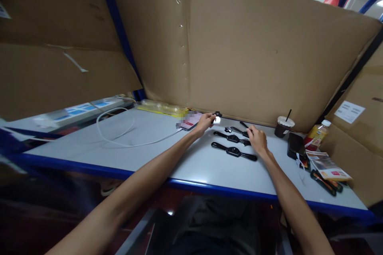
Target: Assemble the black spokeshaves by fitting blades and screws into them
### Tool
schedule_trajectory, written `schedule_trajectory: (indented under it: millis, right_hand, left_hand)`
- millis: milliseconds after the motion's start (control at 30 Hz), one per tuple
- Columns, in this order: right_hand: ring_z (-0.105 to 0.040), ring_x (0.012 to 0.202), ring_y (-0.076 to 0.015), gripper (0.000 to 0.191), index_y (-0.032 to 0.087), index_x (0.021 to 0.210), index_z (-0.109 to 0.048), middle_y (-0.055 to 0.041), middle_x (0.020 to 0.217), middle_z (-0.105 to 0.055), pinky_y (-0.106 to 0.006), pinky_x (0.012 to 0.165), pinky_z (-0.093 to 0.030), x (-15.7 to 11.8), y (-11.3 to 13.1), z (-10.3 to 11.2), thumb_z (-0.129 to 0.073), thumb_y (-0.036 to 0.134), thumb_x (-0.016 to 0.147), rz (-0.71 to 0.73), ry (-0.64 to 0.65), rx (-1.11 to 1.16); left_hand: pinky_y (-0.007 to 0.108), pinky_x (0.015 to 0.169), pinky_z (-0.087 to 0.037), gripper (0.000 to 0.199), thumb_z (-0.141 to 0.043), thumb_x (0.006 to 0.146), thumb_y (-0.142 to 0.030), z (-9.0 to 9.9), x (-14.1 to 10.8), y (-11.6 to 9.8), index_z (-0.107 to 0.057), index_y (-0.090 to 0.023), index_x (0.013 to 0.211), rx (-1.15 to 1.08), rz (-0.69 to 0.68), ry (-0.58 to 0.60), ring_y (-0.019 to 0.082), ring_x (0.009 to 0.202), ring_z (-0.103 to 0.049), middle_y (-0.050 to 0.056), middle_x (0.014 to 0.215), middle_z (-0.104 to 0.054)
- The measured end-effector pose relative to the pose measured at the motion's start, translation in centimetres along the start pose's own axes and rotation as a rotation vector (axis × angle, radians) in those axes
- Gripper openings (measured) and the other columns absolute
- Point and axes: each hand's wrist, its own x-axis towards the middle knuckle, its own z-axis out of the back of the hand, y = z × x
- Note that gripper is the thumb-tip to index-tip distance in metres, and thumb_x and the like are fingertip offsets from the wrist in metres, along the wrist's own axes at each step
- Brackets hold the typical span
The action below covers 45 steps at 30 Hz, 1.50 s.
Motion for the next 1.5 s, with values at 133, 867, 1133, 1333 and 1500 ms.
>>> schedule_trajectory:
  millis: [133, 867, 1133, 1333, 1500]
  right_hand:
    - [-0.064, 0.066, -0.0209, 0.032, 0.023, 0.09, -0.066, -0.0043, 0.077, -0.073, -0.028, 0.064, -0.035, 0.2, -0.7, -0.1, -0.043, 0.041, 0.1, -0.016, 0.013, -0.018]
    - [-0.063, 0.071, -0.0222, 0.027, 0.021, 0.09, -0.071, -0.0057, 0.076, -0.073, -0.028, 0.064, -0.034, 0.7, -3.6, -0.7, -0.05, 0.036, 0.097, -0.109, 0.071, -0.106]
    - [-0.061, 0.067, -0.0214, 0.029, 0.021, 0.09, -0.071, -0.0052, 0.073, -0.072, -0.028, 0.063, -0.033, 0.7, -3.9, -0.8, -0.048, 0.037, 0.097, -0.097, 0.068, -0.098]
    - [-0.062, 0.069, -0.0222, 0.029, 0.021, 0.091, -0.071, -0.0059, 0.075, -0.073, -0.028, 0.064, -0.033, 0.7, -4.1, -1.0, -0.048, 0.038, 0.097, -0.094, 0.066, -0.093]
    - [-0.063, 0.07, -0.0225, 0.027, 0.021, 0.089, -0.07, -0.0065, 0.077, -0.074, -0.028, 0.064, -0.033, 0.8, -4.1, -1.1, -0.049, 0.037, 0.097, -0.094, 0.069, -0.088]
  left_hand:
    - [0.046, 0.093, -0.058, 0.039, -0.064, 0.099, -0.038, 1.1, 0.9, 1.1, -0.059, -0.016, 0.131, 0.138, 0.082, -0.046, 0.024, 0.111, -0.065, 0.01, 0.13, -0.062]
    - [0.033, 0.085, -0.049, 0.034, -0.051, 0.096, -0.038, 1.1, -0.3, 1.2, -0.077, -0.016, 0.104, 0.792, 0.044, -0.04, 0.031, 0.108, -0.069, 0.018, 0.113, -0.075]
    - [0.035, 0.087, -0.05, 0.04, -0.047, 0.098, -0.04, 1.0, -0.5, 1.0, -0.077, -0.014, 0.108, 0.856, 0.04, -0.011, 0.035, 0.109, -0.069, 0.023, 0.114, -0.074]
    - [0.037, 0.089, -0.05, 0.043, -0.045, 0.099, -0.041, 0.9, -0.6, 1.1, -0.077, -0.014, 0.109, 0.885, 0.03, -0.002, 0.036, 0.109, -0.07, 0.024, 0.115, -0.073]
    - [0.038, 0.09, -0.051, 0.044, -0.044, 0.099, -0.04, 0.9, -0.8, 0.8, -0.077, -0.013, 0.109, 0.921, 0.021, 0.016, 0.036, 0.109, -0.07, 0.024, 0.115, -0.073]
